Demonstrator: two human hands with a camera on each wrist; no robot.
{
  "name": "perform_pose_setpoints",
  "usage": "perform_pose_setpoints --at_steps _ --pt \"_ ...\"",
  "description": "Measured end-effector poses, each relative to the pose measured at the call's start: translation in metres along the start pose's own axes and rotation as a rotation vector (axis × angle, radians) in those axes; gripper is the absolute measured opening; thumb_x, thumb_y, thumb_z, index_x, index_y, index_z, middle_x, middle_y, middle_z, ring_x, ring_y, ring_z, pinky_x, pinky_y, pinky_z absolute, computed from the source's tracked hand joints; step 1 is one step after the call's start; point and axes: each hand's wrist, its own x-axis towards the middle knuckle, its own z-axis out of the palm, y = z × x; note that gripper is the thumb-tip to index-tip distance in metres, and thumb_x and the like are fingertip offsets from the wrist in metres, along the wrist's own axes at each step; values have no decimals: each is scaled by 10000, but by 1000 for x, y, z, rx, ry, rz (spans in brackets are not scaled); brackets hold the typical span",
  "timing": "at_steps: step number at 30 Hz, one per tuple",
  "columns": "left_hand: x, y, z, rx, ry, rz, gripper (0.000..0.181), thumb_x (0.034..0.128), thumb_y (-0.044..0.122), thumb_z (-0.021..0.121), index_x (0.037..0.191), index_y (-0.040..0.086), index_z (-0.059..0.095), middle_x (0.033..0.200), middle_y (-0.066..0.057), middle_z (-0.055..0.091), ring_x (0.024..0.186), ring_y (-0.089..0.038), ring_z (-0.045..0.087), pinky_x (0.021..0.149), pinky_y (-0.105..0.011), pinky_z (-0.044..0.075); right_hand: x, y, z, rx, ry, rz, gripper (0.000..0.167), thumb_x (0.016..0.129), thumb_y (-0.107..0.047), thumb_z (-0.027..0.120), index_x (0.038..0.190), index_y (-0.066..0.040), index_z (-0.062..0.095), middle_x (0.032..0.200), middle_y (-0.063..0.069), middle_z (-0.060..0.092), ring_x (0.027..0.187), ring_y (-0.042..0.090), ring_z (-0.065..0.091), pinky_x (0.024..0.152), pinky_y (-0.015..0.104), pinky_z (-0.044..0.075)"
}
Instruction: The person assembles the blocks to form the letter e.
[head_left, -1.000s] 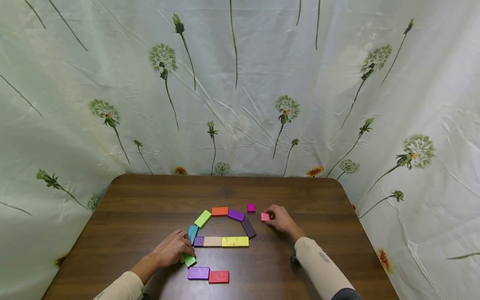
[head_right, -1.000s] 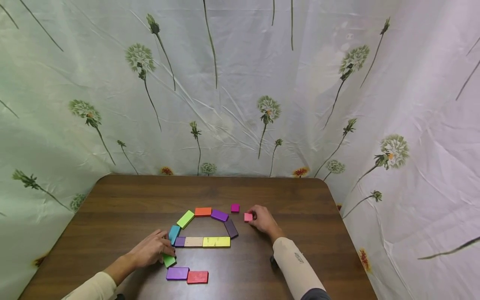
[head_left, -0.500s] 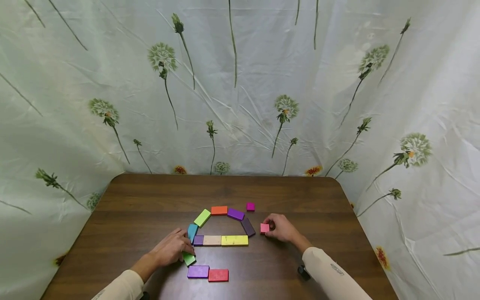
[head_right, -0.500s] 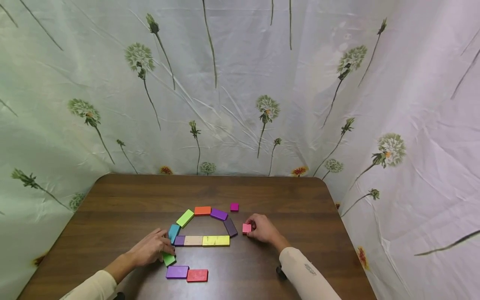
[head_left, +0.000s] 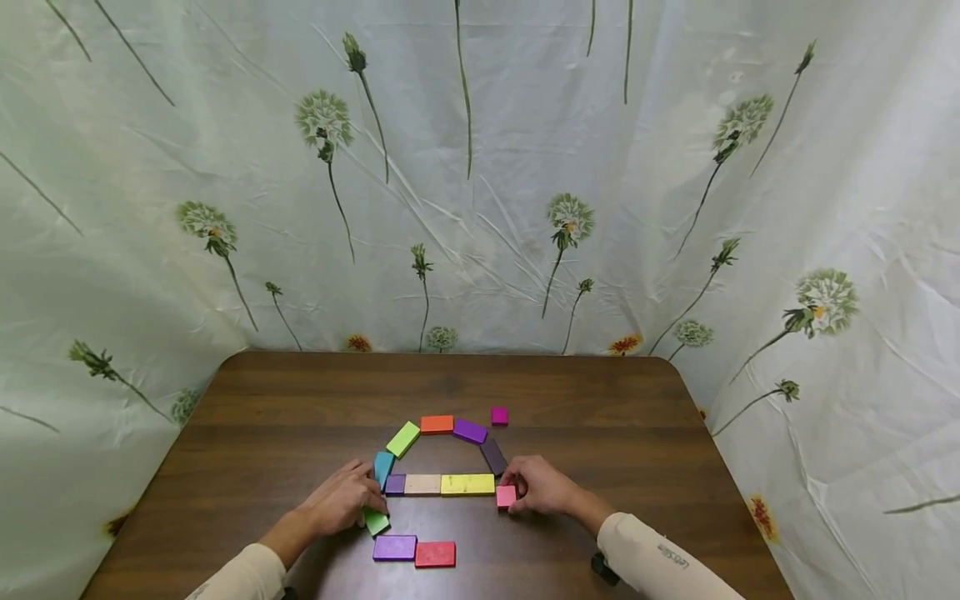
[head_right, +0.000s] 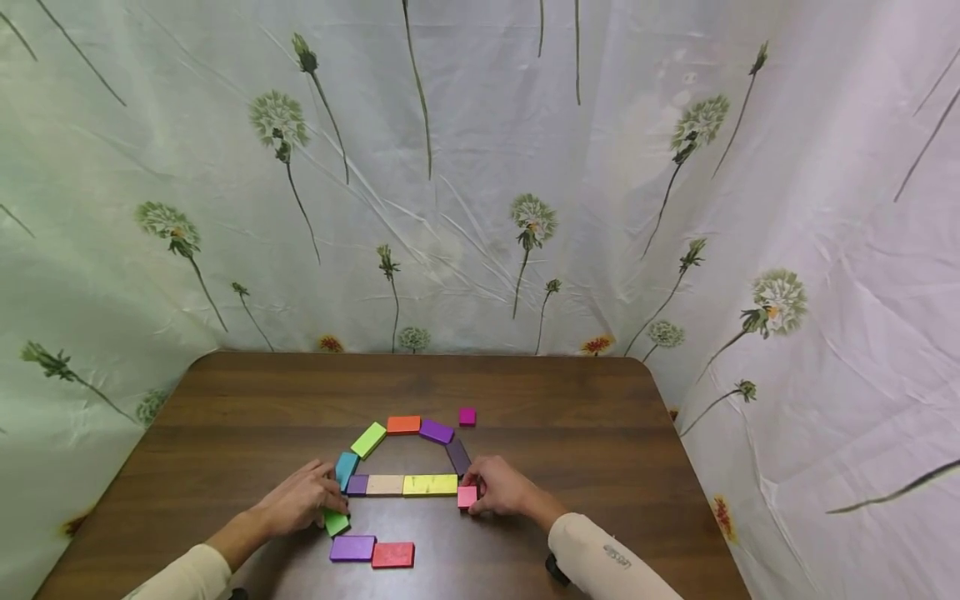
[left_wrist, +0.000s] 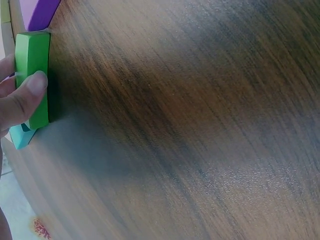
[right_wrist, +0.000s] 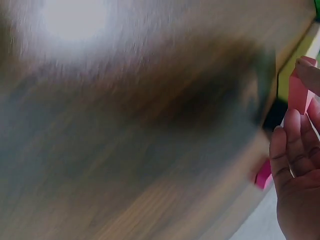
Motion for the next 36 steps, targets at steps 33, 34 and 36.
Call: perform_pose_setpoints --at_steps 33,34,36 --pt "-1 1 -1 -6 4 6 388 552 32 800 867 257 774 824 175 648 804 -113 456 660 -255 290 15 -42 56 -69 -194 -107 296 648 -174 879 835 -150 650 726 -159 487 677 -52 436 604 105 371" --pt "-1 1 0 -4 4 5 387 554 32 799 867 258 774 822 175 646 806 -114 456 661 -256 291 15 -42 56 -68 -193 -108 302 646 -177 880 833 -152 645 730 -161 484 679 -53 433 605 104 369" --pt "-1 1 0 0 9 6 385 553 35 798 864 260 775 817 176 643 807 -112 455 663 -253 289 15 -42 57 -58 -195 -112 310 644 -175 882 831 -150 636 735 -159 485 679 -53 429 604 105 368"
